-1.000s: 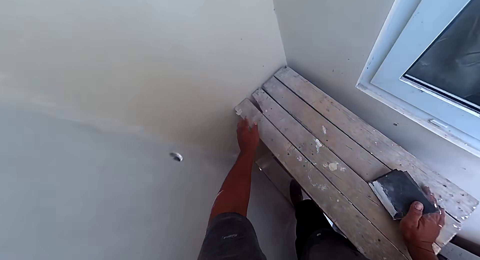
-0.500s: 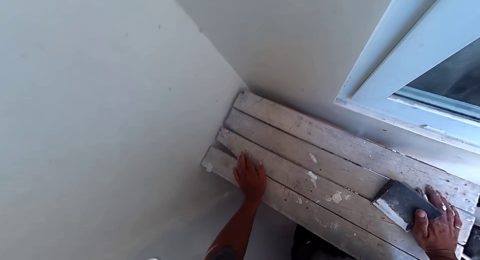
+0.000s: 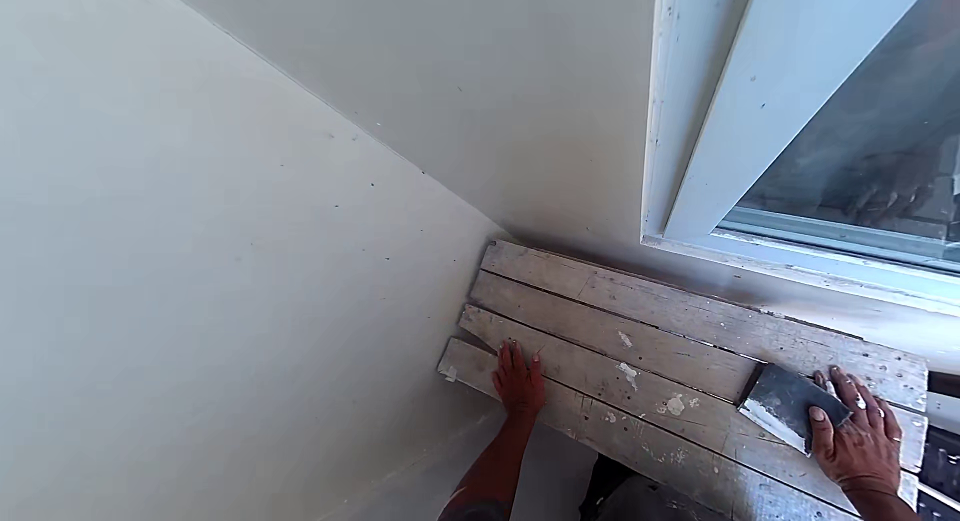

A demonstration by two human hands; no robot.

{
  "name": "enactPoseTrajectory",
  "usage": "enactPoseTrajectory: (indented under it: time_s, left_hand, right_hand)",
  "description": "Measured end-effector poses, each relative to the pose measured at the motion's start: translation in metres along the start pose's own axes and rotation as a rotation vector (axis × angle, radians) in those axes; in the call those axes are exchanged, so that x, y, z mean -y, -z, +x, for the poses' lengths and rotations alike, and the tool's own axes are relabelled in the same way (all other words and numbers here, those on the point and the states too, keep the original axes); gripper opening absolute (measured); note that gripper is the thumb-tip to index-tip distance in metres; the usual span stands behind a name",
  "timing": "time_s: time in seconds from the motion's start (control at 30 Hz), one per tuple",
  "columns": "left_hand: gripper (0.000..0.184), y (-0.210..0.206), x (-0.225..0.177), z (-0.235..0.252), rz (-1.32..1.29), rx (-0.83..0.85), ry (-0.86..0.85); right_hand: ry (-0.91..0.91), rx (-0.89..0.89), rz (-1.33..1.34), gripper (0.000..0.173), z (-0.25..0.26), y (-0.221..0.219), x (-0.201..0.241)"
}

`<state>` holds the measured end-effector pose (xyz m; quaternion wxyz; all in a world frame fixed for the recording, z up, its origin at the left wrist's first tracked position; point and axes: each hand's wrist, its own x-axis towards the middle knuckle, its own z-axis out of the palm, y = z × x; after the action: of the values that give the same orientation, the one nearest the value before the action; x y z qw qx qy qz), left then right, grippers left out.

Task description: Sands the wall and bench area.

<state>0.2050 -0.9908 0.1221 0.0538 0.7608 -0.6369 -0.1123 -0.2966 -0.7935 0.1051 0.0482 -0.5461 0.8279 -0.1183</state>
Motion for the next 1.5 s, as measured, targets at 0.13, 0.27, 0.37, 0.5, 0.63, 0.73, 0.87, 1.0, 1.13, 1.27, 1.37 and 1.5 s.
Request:
enactPoseTrajectory:
  time_s: [0.13, 0.27, 0.37, 0.5, 0.63, 0.73, 0.87, 1.0, 1.13, 1.27, 1.37, 1.5]
  left_hand:
    - [0.059, 0.062, -0.010, -0.064, -0.066, 0.351, -0.282]
    - [0.052, 0.059, -0.020, -0.153, -0.137, 1.022, -0.155]
    - [0.036, 0.035, -0.023, -0.186, -0.135, 1.058, -0.020]
    - [0.033, 0.081, -0.035, -0.180, -0.255, 1.152, -0.166]
    - [0.030, 0.107, -0.043, -0.174, -0.268, 1.280, -0.110]
    - [0.036, 0.089, -0.044, -0.185, -0.077, 1.172, -0.091]
    - [0.032, 0.096, -0.058, -0.191, -0.048, 1.169, -0.114]
    - [0.026, 0.130, -0.091, -0.187, 0.003, 1.409, -0.132]
    - [0.033, 0.152, -0.139, -0.156, 0.194, 1.525, -0.207]
    - [0.049, 0.186, -0.150, -0.091, 0.214, 1.144, -0.205]
    - [0.061, 0.210, -0.169, -0.037, 0.293, 0.875, -0.153]
    - [0.070, 0.211, -0.212, 0.011, 0.344, 0.740, -0.254]
  right_hand:
    - [0.009, 0.005, 0.017, 0.088, 0.001, -0.003, -0.003]
    - [0.005, 0.025, 0.026, 0.085, 0.001, -0.001, -0.003]
    - [0.007, 0.017, 0.040, 0.084, 0.002, -0.002, -0.003]
    - [-0.014, 0.019, 0.066, 0.080, -0.002, -0.004, -0.005]
    - [-0.004, -0.018, 0.102, 0.078, 0.002, -0.004, -0.008]
    - [-0.013, -0.020, 0.129, 0.076, 0.000, -0.005, -0.008]
    - [-0.017, -0.020, 0.134, 0.075, 0.002, -0.004, -0.009]
    - [-0.010, -0.008, 0.142, 0.075, 0.000, -0.003, -0.010]
    - [-0.010, -0.014, 0.178, 0.076, 0.002, -0.001, -0.011]
    - [0.016, -0.015, 0.218, 0.079, 0.004, 0.003, -0.015]
    - [0.039, -0.036, 0.227, 0.080, 0.001, 0.004, -0.018]
    - [0.046, -0.054, 0.236, 0.080, -0.003, 0.003, -0.026]
